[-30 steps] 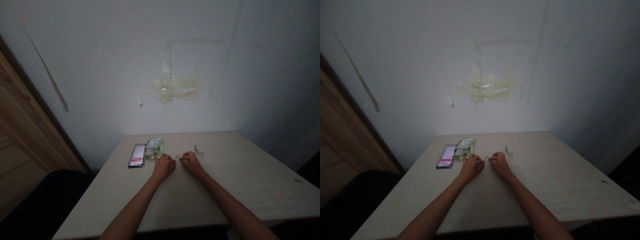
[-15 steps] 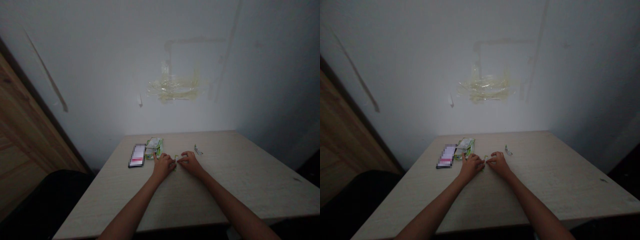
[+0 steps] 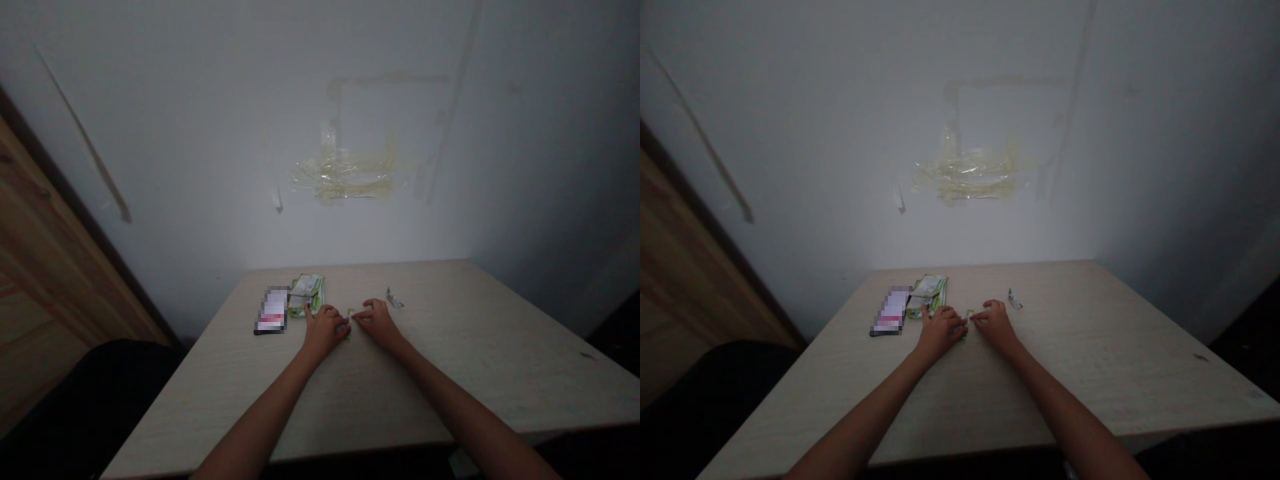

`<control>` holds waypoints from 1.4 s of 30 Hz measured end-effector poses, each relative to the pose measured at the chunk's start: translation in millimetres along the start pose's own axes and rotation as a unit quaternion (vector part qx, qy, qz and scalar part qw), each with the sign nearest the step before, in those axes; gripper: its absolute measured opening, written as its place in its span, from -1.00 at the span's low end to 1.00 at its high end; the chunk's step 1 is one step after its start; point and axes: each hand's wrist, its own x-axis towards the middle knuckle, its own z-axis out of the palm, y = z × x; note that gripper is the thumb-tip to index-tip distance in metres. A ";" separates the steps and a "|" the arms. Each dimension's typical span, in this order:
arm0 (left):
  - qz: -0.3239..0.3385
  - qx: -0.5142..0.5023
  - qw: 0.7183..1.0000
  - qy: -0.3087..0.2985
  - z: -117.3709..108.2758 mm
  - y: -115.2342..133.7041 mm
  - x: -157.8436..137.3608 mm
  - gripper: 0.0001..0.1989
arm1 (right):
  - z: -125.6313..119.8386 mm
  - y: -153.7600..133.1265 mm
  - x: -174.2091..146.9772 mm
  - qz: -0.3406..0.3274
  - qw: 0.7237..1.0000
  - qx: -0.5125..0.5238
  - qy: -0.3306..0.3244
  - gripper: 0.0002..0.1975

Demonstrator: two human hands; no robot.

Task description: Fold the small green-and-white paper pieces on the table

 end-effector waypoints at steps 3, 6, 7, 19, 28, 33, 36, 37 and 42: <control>0.000 0.000 1.000 0.002 0.8 -0.6 -0.2 -0.82 | 0.2 -0.4 2.5 0.011 1.000 -0.010 0.000 -0.81; 0.000 -0.002 1.000 0.002 1.8 -1.1 -0.1 -0.82 | 0.3 -0.4 4.5 0.019 1.000 -0.015 0.001 -0.79; -0.001 -0.003 1.000 0.003 2.1 -1.2 -0.1 -0.82 | 0.2 -0.4 5.0 0.019 1.000 -0.016 0.000 -0.78; 0.012 -0.008 1.000 -0.004 0.5 -1.2 -2.2 -0.80 | -1.2 -3.9 6.4 0.038 0.999 -0.028 -0.005 -0.76; 0.005 -0.016 1.000 -0.017 2.2 -4.2 -2.9 -0.75 | -3.3 -8.5 5.3 0.027 0.999 -0.028 0.015 -0.79; -0.004 -0.013 1.000 -0.022 2.1 -3.5 -1.2 -0.75 | -4.1 -14.0 7.9 0.030 0.998 -0.051 0.015 -0.78; -0.006 -0.017 0.999 -0.027 1.8 -3.5 -0.1 -0.75 | -3.7 -14.7 8.8 0.034 0.997 -0.064 0.018 -0.78; -0.006 -0.019 0.999 -0.029 1.6 -3.6 0.1 -0.75 | -3.5 -14.6 8.9 0.032 0.997 -0.065 0.019 -0.78; -0.009 -0.019 0.999 -0.035 1.1 -4.3 0.0 -0.76 | -3.4 -13.3 10.3 0.019 0.998 -0.054 0.017 -0.80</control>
